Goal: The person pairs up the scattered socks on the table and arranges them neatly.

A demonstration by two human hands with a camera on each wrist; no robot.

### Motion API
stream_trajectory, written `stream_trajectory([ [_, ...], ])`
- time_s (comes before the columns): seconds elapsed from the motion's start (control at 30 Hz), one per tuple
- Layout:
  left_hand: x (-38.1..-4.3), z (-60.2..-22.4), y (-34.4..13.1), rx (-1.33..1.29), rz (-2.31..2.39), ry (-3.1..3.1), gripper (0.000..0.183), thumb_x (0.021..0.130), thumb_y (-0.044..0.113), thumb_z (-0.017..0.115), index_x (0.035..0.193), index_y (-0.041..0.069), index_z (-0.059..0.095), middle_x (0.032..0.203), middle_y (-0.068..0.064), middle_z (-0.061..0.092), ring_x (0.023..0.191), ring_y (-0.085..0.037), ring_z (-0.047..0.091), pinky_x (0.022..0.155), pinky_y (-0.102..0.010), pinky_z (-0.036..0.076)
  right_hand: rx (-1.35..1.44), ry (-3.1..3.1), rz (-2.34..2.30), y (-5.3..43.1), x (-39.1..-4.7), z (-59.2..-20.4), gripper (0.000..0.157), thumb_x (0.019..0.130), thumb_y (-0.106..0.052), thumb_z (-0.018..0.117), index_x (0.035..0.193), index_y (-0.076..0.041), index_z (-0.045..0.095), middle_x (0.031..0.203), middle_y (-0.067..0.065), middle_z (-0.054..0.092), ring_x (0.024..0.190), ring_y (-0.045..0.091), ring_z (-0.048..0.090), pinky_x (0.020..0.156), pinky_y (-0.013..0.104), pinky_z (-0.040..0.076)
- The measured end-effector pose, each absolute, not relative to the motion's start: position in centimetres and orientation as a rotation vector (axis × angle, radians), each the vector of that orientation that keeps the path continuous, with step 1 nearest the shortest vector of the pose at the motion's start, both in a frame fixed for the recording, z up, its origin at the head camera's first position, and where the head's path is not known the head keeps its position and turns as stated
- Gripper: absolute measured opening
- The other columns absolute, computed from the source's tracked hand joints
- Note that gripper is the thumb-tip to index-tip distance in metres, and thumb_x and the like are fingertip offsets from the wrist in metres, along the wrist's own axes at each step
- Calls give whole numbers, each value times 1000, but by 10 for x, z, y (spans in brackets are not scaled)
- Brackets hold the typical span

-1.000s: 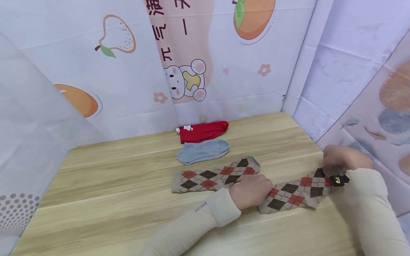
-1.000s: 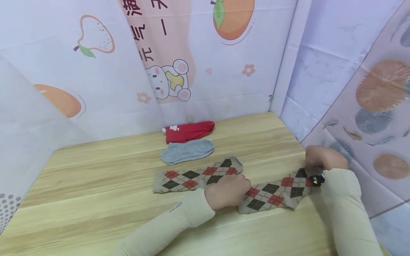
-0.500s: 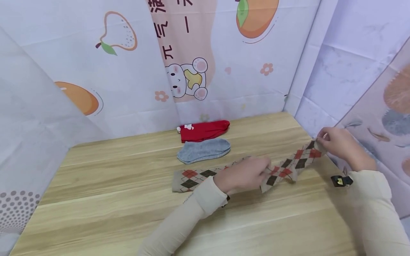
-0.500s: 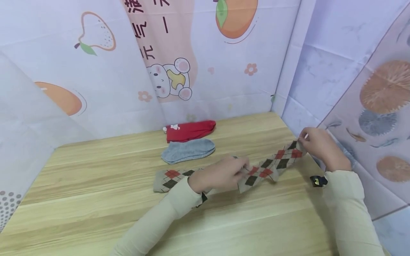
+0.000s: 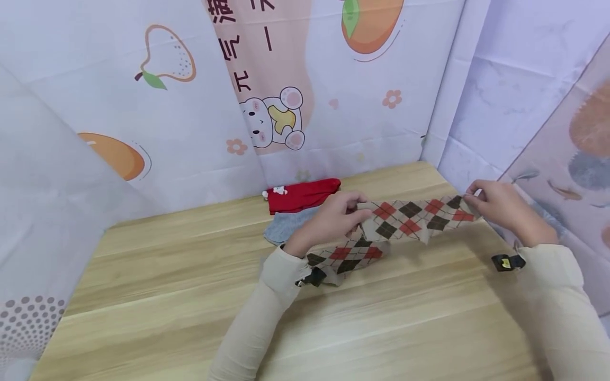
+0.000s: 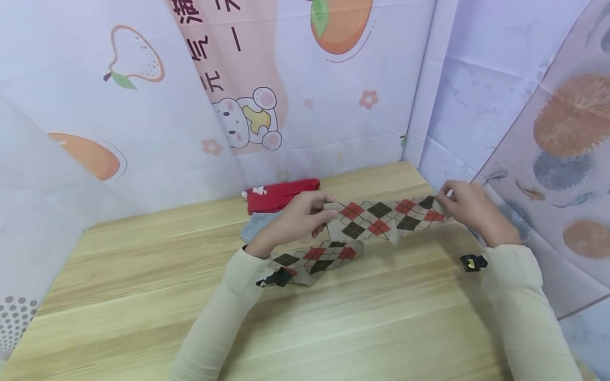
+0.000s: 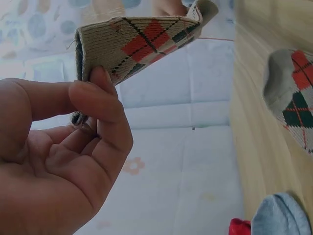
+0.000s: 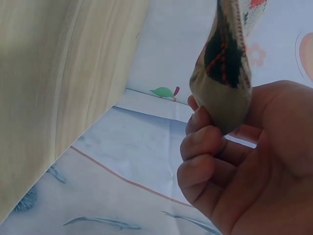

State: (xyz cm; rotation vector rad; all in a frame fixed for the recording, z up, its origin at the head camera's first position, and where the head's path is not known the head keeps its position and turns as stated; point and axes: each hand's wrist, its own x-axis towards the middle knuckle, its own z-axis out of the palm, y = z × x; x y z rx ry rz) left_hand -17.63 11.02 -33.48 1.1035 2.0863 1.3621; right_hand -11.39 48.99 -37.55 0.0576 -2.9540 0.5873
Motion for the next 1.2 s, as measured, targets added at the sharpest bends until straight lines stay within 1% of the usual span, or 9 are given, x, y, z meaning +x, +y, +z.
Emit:
stream_trajectory([
  [0.1, -180, -334, 108, 1093, 1396, 2030, 10, 98, 14, 63, 106, 7, 63, 65, -8, 54, 52, -21, 50, 54, -29, 49, 44, -2965, 569, 492, -114, -373, 14, 99, -11, 59, 94, 2, 64, 63, -2, 61, 56, 16, 53, 55, 35, 41],
  [0.37, -183, -328, 101, 1058, 1387, 2060, 11, 98, 12, 63, 108, 8, 63, 66, -9, 55, 52, -21, 51, 53, -29, 48, 32, -2981, 581, 492, -111, -364, 16, 100, -15, 58, 96, -1, 63, 65, -1, 62, 57, 17, 53, 54, 35, 41],
  [0.53, -184, -326, 96, 1063, 1364, 2072, 13, 98, 14, 64, 110, 8, 62, 68, -10, 56, 53, -22, 52, 55, -32, 50, 19, -2975, 605, 490, -108, -358, 14, 99, -15, 61, 95, -1, 63, 63, -1, 62, 56, 17, 52, 51, 33, 39],
  [0.67, -184, -324, 93, 1090, 1340, 2104, 12, 98, 14, 64, 108, 8, 62, 67, -10, 57, 54, -25, 53, 57, -36, 52, 38, -2957, 567, 489, -106, -357, 13, 98, -15, 62, 94, -3, 64, 61, -3, 61, 54, 15, 50, 53, 33, 38],
  [0.77, -182, -322, 89, 1113, 1299, 2143, 11, 98, 14, 64, 107, 8, 61, 68, -12, 57, 54, -29, 54, 58, -35, 52, 51, -2955, 555, 485, -105, -355, 13, 98, -15, 62, 94, -3, 65, 61, -3, 60, 54, 15, 50, 53, 33, 38],
  [0.87, -179, -320, 84, 1129, 1259, 2173, 11, 98, 13, 63, 107, 8, 60, 70, -17, 59, 54, -32, 54, 59, -33, 52, 47, -2959, 567, 482, -103, -353, 12, 98, -14, 63, 94, -3, 65, 62, -3, 61, 55, 15, 51, 53, 33, 39],
  [0.93, -178, -319, 80, 1131, 1245, 2192, 12, 98, 13, 63, 108, 7, 60, 72, -19, 60, 54, -31, 54, 59, -32, 51, 62, -2959, 579, 480, -102, -352, 12, 98, -14, 62, 95, -3, 65, 62, -3, 61, 56, 16, 51, 53, 33, 40],
  [1.1, -174, -317, 68, 1125, 1237, 2211, 14, 98, 13, 64, 110, 7, 61, 72, -14, 60, 53, -26, 55, 61, -32, 52, 96, -2950, 580, 472, -101, -346, 14, 100, -15, 60, 97, -3, 65, 64, -3, 61, 56, 15, 51, 54, 32, 40],
  [1.2, -172, -317, 61, 1116, 1239, 2213, 12, 98, 14, 64, 108, 8, 61, 71, -10, 59, 53, -25, 55, 61, -33, 52, 104, -2946, 593, 466, -100, -342, 15, 100, -17, 61, 99, -3, 66, 65, -3, 62, 56, 14, 51, 53, 32, 40],
])
